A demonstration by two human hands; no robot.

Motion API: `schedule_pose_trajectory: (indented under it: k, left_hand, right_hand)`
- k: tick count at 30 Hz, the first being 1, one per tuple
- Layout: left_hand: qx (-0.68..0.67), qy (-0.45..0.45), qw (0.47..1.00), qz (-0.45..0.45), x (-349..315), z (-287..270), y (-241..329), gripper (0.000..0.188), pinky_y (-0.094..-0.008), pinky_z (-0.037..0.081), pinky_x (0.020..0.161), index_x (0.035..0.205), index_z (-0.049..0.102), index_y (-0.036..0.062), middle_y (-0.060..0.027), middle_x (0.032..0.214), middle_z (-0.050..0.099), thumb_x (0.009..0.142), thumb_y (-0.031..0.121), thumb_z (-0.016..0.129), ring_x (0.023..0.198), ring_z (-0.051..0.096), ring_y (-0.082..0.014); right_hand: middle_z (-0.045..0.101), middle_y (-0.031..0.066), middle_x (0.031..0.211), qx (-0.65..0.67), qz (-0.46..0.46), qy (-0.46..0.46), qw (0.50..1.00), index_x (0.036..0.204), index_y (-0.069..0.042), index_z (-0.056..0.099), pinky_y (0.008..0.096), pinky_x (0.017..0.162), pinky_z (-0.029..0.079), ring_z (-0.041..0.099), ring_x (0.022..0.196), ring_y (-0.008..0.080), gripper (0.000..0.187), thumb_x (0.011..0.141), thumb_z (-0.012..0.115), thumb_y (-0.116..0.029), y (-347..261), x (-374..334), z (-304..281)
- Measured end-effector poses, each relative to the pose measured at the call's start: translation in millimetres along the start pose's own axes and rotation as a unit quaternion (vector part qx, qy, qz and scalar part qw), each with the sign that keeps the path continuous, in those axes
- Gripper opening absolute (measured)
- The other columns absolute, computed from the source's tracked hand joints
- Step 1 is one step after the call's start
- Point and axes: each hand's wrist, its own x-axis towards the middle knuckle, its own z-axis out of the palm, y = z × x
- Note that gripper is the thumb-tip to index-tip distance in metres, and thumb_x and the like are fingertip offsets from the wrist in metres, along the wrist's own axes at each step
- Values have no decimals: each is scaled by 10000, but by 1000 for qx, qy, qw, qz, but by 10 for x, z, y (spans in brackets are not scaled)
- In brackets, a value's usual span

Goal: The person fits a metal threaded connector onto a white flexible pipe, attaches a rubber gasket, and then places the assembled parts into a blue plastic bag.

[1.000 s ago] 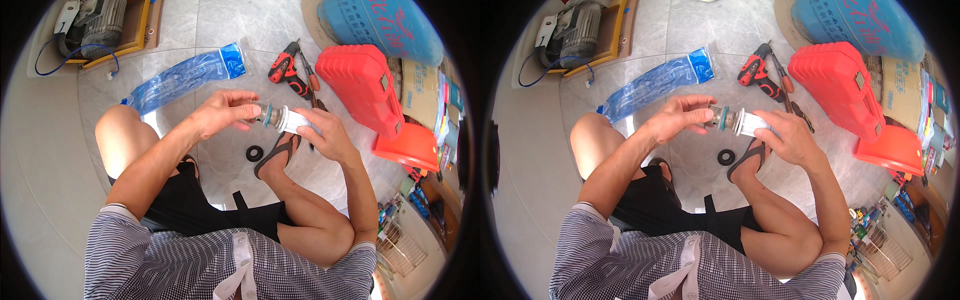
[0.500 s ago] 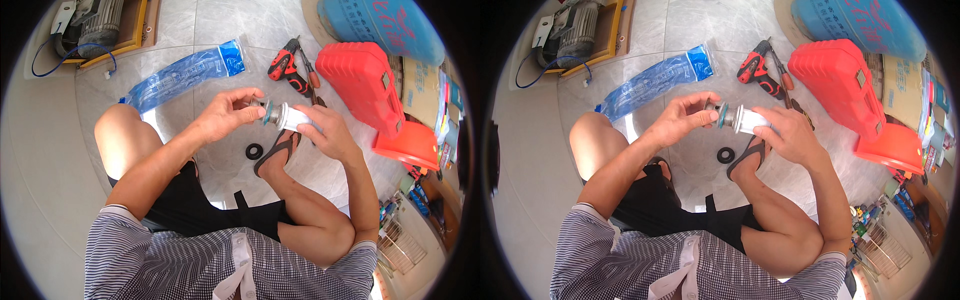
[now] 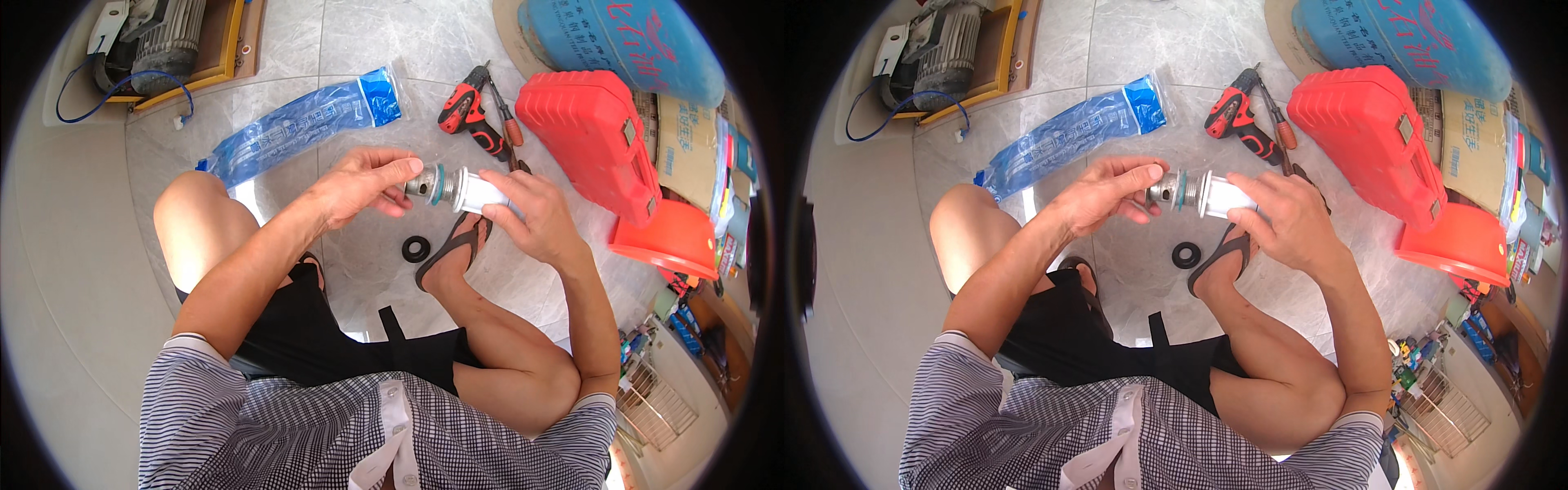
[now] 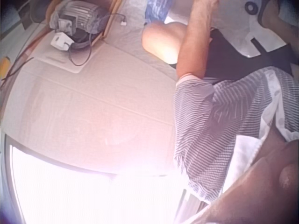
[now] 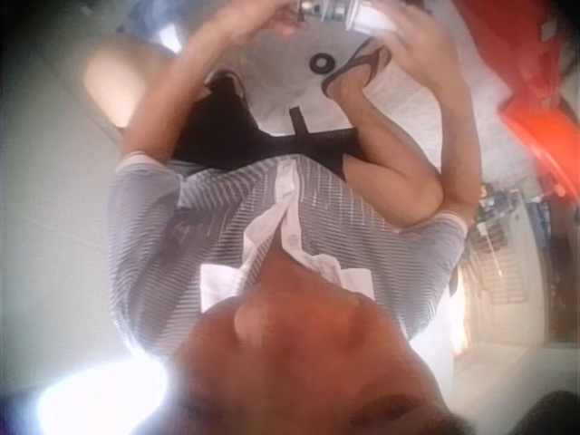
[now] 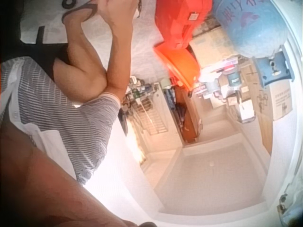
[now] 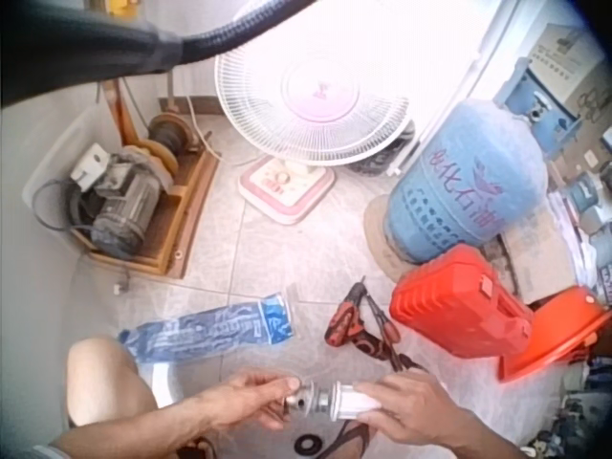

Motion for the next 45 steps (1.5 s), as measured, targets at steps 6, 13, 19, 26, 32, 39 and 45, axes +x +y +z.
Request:
schedule_pose_trajectory:
  k: [6, 13, 19, 26, 32, 39, 45]
  left_hand:
    - [209, 15, 929, 306, -38, 48, 15, 648, -351, 582, 888, 1418, 554, -31, -153, 1223, 685, 1005, 462, 634, 1130, 650, -191]
    - [16, -3, 1000, -18, -14, 14, 94, 645, -287, 592, 689, 1246, 648, -32, -126, 1016, 687, 959, 545, 663, 908, 711, -187]
    - [96, 0, 974, 204, -78, 45, 75, 548, -301, 577, 804, 1362, 612, 9, -88, 1161, 687, 958, 358, 731, 998, 662, -149]
    - [101, 83, 991, 30, -60, 145, 105, 852, -412, 580, 615, 1144, 660, -77, -175, 981, 698, 969, 727, 440, 693, 723, -259]
    - [342, 214, 870, 285, 1, 121, -138, 607, -385, 544, 655, 1049, 631, -38, -168, 913, 682, 1052, 521, 393, 658, 661, -257]
    - [317, 244, 794, 458, 10, 164, -32, 645, -366, 539, 639, 1090, 645, -29, -135, 807, 686, 1050, 555, 374, 713, 699, -264]
    - [102, 136, 982, 76, 54, 35, -78, 758, -317, 490, 451, 946, 694, -42, -105, 675, 656, 1010, 647, 384, 510, 649, -196]
  right_hand:
    - [597, 130, 823, 154, 75, 8, 985, 1236, -60, 685, 413, 665, 478, 607, 740, 322, 400, 885, 730, -246, 56, -38, 90]
    - [594, 124, 821, -31, -23, 7, 999, 1234, -39, 679, 416, 661, 469, 599, 733, 321, 413, 883, 732, -250, -61, 26, -28]
    - [636, 114, 856, 301, 149, -72, 939, 1223, -14, 672, 422, 687, 493, 632, 764, 327, 401, 895, 722, -239, 35, 46, 13]
    - [643, 117, 866, 0, 7, -25, 1000, 1214, -32, 677, 429, 690, 498, 635, 769, 333, 379, 890, 729, -222, -95, 73, 16]
    - [657, 125, 861, 72, 22, -21, 997, 1194, -34, 685, 415, 688, 503, 639, 761, 339, 360, 884, 729, -210, -135, 137, 49]
    - [676, 148, 872, 115, 56, -21, 992, 1179, -15, 684, 408, 693, 510, 658, 773, 343, 351, 889, 719, -209, -171, 145, -16]
    - [633, 146, 838, -12, -8, -19, 1000, 1209, -33, 671, 431, 677, 494, 638, 759, 350, 388, 888, 730, -241, -199, 141, 24]
